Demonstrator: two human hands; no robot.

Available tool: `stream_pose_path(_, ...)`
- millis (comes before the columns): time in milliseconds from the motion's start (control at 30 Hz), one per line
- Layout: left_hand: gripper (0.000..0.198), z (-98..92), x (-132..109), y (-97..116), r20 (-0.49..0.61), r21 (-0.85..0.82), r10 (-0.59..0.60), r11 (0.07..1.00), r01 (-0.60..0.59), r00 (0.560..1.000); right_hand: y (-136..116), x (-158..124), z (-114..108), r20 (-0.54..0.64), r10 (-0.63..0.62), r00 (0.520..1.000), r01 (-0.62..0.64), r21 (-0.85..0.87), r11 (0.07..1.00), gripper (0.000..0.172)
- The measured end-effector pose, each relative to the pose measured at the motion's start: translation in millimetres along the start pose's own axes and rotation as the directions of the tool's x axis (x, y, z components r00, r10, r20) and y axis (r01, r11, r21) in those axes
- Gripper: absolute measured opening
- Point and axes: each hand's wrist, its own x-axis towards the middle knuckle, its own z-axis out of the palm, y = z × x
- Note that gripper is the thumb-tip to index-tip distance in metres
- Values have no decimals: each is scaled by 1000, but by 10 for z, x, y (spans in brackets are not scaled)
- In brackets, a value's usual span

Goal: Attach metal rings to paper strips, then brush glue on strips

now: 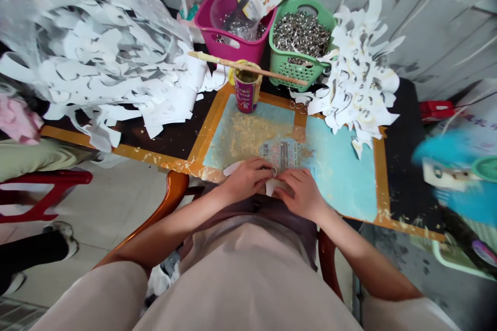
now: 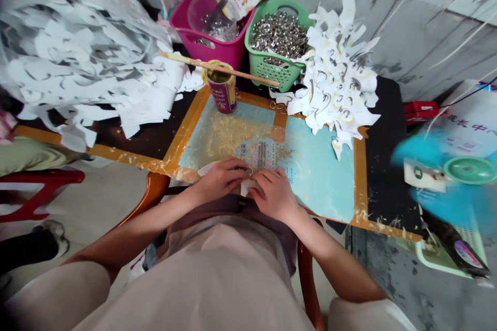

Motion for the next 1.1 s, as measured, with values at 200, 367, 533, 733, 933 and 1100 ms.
stream_pose_path(200,22,18,-57,35,-61,246,47,969,-31,997,110,170,-74,76,-46,996,46,-5,999,27)
stream_pose_path(367,22,30,-56,-9,-35,236,94,968,-84,995,180,269,-44,176,-92,980,84,48,995,25)
stream_pose_path(533,23,39,-69,-15,-45,240,52,970,-40,998,217,305,-65,181,-40,983,10,165,986,15)
stream_pose_path(733,23,37,-96,5,-35,296,78,953,-65,996,235,378,-85,217,-90,972,46,197,979,18)
stream_pose_path(933,25,28,-84,14,-26,281,105,955,-94,994,290,358,-36,186,-226,956,199,153,968,21)
stream_pose_path(1100,23,8,-35,31,20,185,23,982,-26,1000,249,262,1,161,-207,965,214,-27,976,22)
